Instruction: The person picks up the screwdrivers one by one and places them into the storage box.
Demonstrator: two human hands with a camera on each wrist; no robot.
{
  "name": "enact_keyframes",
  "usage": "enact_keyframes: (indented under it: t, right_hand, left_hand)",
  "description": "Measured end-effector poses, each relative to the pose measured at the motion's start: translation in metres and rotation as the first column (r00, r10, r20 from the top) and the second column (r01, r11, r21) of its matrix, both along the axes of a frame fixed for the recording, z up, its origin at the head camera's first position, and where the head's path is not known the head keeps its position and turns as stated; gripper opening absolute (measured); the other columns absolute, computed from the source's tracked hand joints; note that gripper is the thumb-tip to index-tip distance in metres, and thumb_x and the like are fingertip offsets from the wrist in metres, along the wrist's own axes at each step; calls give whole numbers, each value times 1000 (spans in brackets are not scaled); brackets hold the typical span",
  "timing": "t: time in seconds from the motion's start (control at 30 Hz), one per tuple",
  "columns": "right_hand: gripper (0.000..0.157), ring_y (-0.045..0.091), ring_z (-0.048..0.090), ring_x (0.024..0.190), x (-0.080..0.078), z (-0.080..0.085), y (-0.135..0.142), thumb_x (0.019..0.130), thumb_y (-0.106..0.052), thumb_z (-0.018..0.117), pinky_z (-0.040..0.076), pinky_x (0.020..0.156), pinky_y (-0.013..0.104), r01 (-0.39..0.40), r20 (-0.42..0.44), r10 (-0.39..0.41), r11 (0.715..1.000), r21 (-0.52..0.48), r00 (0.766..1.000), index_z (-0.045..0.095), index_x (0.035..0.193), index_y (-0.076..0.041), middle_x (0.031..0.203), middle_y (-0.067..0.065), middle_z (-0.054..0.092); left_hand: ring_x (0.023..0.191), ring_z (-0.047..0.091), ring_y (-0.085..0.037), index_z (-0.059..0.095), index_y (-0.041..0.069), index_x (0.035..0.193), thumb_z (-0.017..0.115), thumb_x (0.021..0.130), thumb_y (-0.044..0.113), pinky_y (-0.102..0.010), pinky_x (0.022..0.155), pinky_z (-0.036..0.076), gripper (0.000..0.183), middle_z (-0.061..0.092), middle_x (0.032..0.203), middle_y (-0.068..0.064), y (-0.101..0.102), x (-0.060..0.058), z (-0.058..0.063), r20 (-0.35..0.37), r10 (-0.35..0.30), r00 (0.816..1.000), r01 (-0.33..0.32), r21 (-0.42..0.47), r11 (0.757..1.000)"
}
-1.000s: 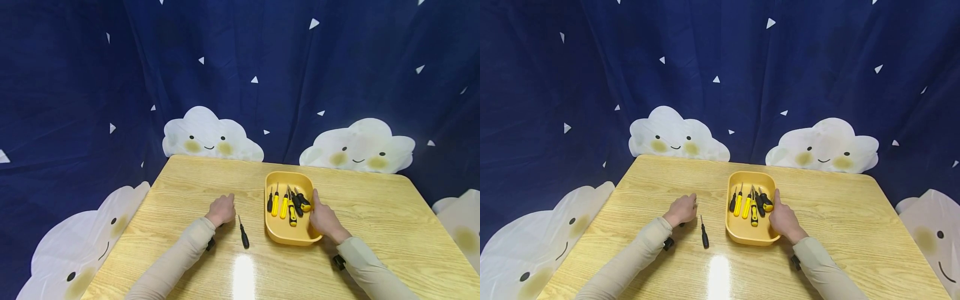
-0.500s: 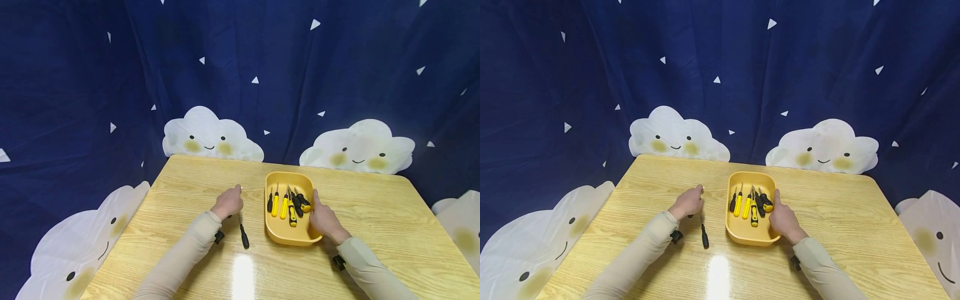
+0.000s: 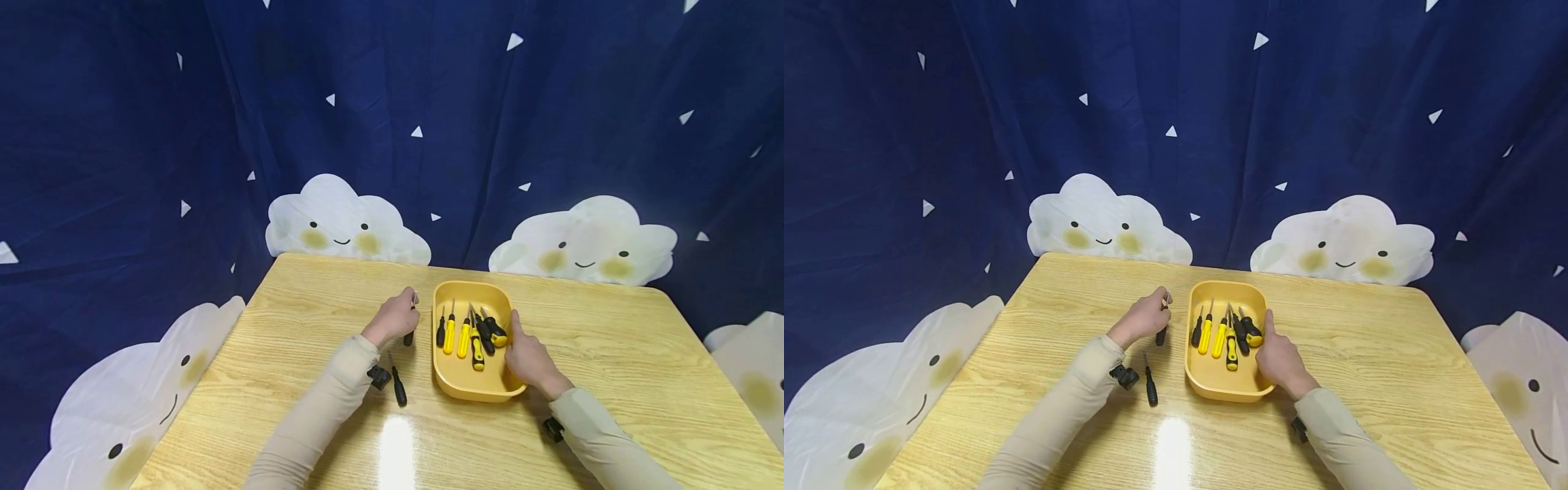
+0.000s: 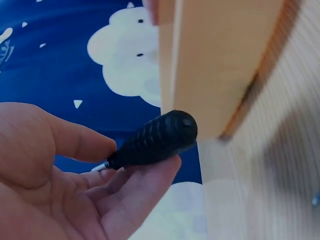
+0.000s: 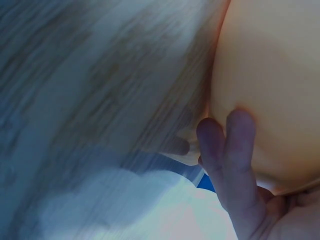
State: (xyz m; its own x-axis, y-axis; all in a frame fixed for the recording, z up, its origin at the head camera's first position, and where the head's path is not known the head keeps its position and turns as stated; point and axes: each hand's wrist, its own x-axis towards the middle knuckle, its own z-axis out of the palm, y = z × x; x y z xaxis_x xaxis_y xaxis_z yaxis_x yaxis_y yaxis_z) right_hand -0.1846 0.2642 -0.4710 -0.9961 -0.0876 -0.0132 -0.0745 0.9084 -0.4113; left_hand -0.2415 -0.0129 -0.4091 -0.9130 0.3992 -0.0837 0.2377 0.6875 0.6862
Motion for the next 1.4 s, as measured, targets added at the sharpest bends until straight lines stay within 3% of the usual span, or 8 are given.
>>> enact_keyframes:
  t: [0.23, 0.33, 0.5, 0.7, 0.93, 1.17, 1.4]
  right_hand:
    - [74, 20, 47, 44, -2, -1, 1, 89, -4, 40, 38, 42, 32, 5, 8, -6, 1000, 2, 1000, -5, 147, 7, 54, 11, 48]
    - [74, 21, 47, 44, -2, -1, 2, 89, -4, 40, 38, 42, 33, 3, 7, -3, 1000, 3, 1000, -5, 146, 7, 55, 11, 48]
    - [73, 21, 47, 45, -2, -1, 2, 90, -5, 39, 39, 43, 33, 5, 8, -5, 1000, 6, 1000, -5, 147, 7, 55, 12, 49]
    - [73, 20, 48, 45, -2, -1, 1, 90, -5, 39, 40, 44, 33, 11, 21, -11, 1000, -3, 1000, -6, 147, 6, 57, 12, 50]
    - [74, 21, 48, 46, -2, -3, 2, 89, -4, 39, 40, 44, 33, 9, 17, -9, 1000, -2, 1000, -6, 147, 6, 58, 13, 50]
    - [74, 22, 48, 47, -2, -2, 2, 89, -4, 41, 41, 45, 34, 10, 1, -10, 1000, 1, 1000, -4, 146, 8, 59, 16, 52]
    - [72, 24, 51, 50, 0, -1, 0, 89, -3, 41, 43, 46, 37, 9, -23, -9, 1000, 10, 1000, -2, 146, 9, 64, 22, 55]
  left_hand:
    - [49, 36, -12, 46, 7, 105, 44, 97, 12, -25, 48, 33, 10, 41, 62, 0, 13, -2, 4, 52, 20, 998, -26, 124, 992]
    - [54, 46, -13, 48, 5, 104, 47, 96, 10, -25, 51, 43, 10, 48, 69, -2, 20, -3, 6, 71, 28, 997, -41, 189, 981]
    - [61, 57, -18, 49, 2, 103, 51, 95, 8, -32, 58, 55, 10, 54, 80, -8, 33, -6, 11, 155, 36, 987, -85, 327, 941]
    - [65, 57, -18, 48, 3, 99, 52, 95, 6, -37, 63, 57, 6, 54, 81, -9, 50, -11, 12, 248, 20, 969, -129, 434, 892]
    - [67, 56, -18, 47, 2, 96, 49, 97, 6, -38, 63, 56, 4, 55, 80, -9, 71, -16, 14, 303, 19, 953, -171, 486, 857]
    - [66, 56, -18, 47, 3, 92, 49, 96, 5, -47, 74, 55, 5, 52, 80, -8, 89, -17, 10, 351, 29, 936, -210, 488, 847]
    - [68, 57, -18, 46, 4, 89, 52, 96, 6, -44, 78, 54, 9, 51, 81, -8, 101, -17, 1, 409, 46, 911, -252, 465, 848]
